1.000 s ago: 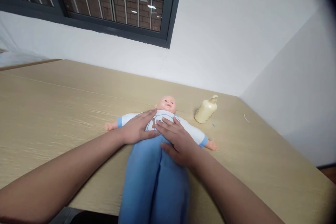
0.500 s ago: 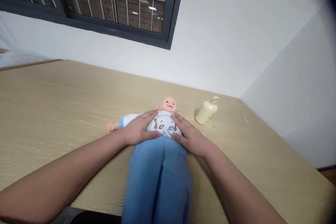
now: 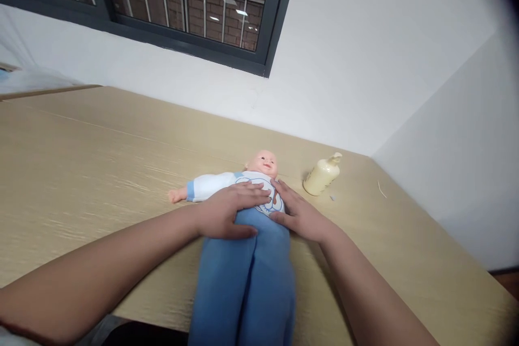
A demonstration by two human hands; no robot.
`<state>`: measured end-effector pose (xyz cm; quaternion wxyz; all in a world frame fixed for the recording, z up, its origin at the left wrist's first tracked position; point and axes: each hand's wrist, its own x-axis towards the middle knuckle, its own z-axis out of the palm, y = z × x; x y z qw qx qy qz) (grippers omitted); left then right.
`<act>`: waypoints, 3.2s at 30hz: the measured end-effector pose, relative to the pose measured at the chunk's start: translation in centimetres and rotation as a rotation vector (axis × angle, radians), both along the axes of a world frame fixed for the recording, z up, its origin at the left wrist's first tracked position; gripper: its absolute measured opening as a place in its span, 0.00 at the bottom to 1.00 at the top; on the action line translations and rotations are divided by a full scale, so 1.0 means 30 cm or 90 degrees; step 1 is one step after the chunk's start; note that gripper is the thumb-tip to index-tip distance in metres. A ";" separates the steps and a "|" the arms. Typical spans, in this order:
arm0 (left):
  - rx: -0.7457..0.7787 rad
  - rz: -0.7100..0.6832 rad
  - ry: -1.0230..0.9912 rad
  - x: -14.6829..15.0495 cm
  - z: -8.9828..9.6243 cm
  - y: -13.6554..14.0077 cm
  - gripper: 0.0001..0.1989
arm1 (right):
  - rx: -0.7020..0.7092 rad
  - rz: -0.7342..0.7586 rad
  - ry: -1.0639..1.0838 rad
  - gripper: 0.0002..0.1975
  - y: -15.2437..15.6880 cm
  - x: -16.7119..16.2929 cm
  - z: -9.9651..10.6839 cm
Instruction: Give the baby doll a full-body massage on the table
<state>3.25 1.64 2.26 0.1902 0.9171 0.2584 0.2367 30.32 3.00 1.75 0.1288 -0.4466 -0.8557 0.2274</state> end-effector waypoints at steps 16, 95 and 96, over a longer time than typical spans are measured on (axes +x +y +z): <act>-0.064 0.203 0.026 -0.054 -0.064 0.096 0.40 | 0.127 -0.022 0.067 0.35 -0.042 -0.035 -0.004; -0.547 0.467 -0.364 -0.451 -0.133 0.103 0.14 | -0.134 -0.444 0.499 0.18 0.013 0.310 -0.182; -0.531 0.481 -0.385 -0.449 -0.145 0.103 0.15 | -0.124 -0.450 0.502 0.18 0.010 0.309 -0.186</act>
